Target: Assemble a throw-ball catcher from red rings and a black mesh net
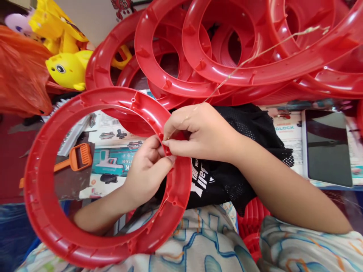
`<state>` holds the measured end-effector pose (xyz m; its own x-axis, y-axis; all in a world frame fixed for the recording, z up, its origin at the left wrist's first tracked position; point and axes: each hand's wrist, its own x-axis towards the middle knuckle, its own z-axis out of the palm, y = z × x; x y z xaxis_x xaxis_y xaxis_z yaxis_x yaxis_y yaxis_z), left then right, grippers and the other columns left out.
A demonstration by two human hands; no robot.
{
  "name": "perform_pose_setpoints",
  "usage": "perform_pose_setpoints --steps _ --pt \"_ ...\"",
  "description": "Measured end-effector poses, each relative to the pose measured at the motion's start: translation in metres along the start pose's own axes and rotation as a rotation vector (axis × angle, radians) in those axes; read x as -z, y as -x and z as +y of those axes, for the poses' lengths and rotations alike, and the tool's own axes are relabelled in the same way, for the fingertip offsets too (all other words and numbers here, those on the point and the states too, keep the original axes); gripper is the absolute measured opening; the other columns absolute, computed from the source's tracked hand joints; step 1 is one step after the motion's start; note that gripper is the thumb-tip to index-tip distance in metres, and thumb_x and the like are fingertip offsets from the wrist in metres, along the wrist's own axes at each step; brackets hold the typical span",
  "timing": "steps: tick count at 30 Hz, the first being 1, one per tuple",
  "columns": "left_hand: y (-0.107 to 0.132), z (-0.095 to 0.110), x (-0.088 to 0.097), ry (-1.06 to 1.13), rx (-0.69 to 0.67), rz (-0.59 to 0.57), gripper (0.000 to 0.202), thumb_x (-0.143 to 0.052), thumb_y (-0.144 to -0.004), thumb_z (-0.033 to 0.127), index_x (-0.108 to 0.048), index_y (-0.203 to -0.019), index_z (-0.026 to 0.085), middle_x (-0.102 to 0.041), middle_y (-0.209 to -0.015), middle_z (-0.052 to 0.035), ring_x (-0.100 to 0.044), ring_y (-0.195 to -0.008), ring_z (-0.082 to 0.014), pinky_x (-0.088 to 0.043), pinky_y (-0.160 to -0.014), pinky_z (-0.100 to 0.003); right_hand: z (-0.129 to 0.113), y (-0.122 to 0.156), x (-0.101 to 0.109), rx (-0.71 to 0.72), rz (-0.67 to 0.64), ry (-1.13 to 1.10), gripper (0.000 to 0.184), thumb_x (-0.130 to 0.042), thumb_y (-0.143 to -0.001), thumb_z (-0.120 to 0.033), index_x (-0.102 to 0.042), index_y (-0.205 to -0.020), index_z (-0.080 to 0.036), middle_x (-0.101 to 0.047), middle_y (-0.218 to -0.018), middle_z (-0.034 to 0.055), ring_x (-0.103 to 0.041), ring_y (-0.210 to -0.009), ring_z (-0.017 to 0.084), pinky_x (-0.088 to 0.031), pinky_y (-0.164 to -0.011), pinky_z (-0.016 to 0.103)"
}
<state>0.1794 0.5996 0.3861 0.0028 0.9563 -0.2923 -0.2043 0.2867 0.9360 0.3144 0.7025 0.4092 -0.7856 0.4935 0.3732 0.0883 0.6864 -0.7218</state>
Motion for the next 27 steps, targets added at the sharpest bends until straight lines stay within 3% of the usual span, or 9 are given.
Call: perform_pose_setpoints --steps 4,8,13,19,23,27 --pt "-0.001 0.002 0.008 -0.093 0.070 -0.079 0.037 -0.055 -0.075 0.009 -0.042 -0.108 0.021 -0.065 -0.080 0.0028 -0.062 -0.067 -0.0123 -0.047 -0.059 -0.024 -0.001 0.001 0.000 -0.034 -0.042 -0.015 0.011 -0.063 -0.076 -0.007 -0.068 -0.074 -0.016 -0.065 -0.068 -0.0034 -0.057 -0.058 0.006 -0.044 -0.054 0.018" --pt "0.001 0.007 0.023 -0.174 0.144 -0.199 0.039 -0.056 -0.078 0.011 -0.041 -0.112 0.021 -0.059 -0.085 0.0026 -0.057 -0.069 -0.0112 -0.046 -0.062 -0.025 -0.001 0.001 -0.002 -0.074 -0.071 -0.123 0.009 -0.065 -0.077 -0.008 -0.069 -0.077 -0.016 -0.067 -0.069 -0.0034 -0.059 -0.058 0.006 -0.045 -0.054 0.017" --pt "0.005 0.006 0.032 -0.250 0.220 -0.319 0.040 -0.055 -0.080 0.012 -0.036 -0.114 0.023 -0.053 -0.083 0.0047 -0.051 -0.069 -0.0108 -0.046 -0.066 -0.028 -0.002 0.000 -0.001 -0.035 -0.026 -0.200 0.009 -0.067 -0.078 -0.009 -0.069 -0.076 -0.018 -0.070 -0.080 -0.0001 -0.065 -0.074 0.008 -0.051 -0.065 0.019" --pt "0.004 -0.003 0.034 -0.321 0.261 -0.406 0.051 -0.060 -0.079 0.017 -0.031 -0.122 0.022 -0.050 -0.087 0.0026 -0.046 -0.070 -0.0108 -0.044 -0.063 -0.027 0.004 -0.001 -0.001 0.017 -0.044 -0.069 0.007 -0.067 -0.084 -0.015 -0.069 -0.077 -0.016 -0.071 -0.079 0.0006 -0.064 -0.083 0.011 -0.050 -0.080 0.026" --pt "0.004 -0.004 0.036 -0.230 0.268 -0.433 0.048 -0.058 -0.080 0.014 -0.032 -0.120 0.022 -0.050 -0.086 0.0032 -0.045 -0.068 -0.0094 -0.041 -0.058 -0.023 0.007 -0.001 -0.001 0.024 -0.072 -0.007 0.011 -0.064 -0.087 -0.017 -0.067 -0.076 -0.016 -0.072 -0.079 -0.0009 -0.063 -0.082 0.012 -0.045 -0.088 0.031" --pt "0.002 -0.002 0.035 -0.076 0.298 -0.445 0.042 -0.056 -0.080 0.010 -0.035 -0.114 0.023 -0.051 -0.085 0.0036 -0.049 -0.071 -0.0088 -0.041 -0.058 -0.021 0.008 -0.001 0.000 -0.021 -0.079 0.031 0.010 -0.063 -0.086 -0.018 -0.068 -0.078 -0.017 -0.071 -0.079 -0.0014 -0.059 -0.083 0.013 -0.045 -0.085 0.029"
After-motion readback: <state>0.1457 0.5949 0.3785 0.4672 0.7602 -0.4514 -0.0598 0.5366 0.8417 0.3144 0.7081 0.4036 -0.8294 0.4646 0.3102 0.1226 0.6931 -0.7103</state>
